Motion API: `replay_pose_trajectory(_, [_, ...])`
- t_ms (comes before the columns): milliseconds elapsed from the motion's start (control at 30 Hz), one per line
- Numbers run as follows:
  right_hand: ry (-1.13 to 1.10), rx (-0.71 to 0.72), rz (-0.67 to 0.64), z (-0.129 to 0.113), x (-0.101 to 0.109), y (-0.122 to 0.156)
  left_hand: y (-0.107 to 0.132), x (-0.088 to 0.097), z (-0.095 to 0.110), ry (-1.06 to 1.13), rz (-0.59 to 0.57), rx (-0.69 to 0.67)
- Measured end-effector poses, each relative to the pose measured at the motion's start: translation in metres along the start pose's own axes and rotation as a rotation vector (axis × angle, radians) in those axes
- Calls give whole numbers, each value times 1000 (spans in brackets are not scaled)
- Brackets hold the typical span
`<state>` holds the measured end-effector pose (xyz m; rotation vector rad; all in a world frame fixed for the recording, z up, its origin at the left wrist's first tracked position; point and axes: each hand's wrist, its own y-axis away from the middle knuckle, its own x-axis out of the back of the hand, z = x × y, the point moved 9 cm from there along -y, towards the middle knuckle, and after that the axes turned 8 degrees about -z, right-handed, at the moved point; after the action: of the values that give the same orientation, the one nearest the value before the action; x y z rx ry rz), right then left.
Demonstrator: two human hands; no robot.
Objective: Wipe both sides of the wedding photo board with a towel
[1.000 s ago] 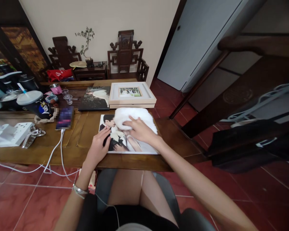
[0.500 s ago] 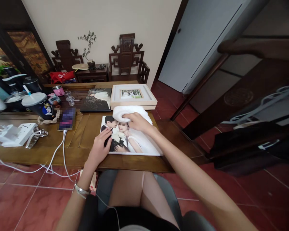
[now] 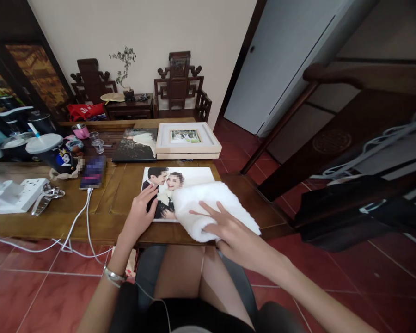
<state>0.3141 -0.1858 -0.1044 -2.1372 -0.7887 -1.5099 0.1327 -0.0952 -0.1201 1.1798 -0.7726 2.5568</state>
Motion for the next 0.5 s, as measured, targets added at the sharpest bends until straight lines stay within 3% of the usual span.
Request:
replay_pose_trajectory(333, [23, -159, 109, 100, 30, -79, 0, 1, -1, 5, -8, 7])
replay_pose_trajectory(400, [27, -174, 122, 106, 33, -86, 0, 2, -1, 11, -5, 3])
replay_pose_trajectory(500, [35, -177, 113, 96, 29, -80, 0, 1, -2, 22, -2, 5])
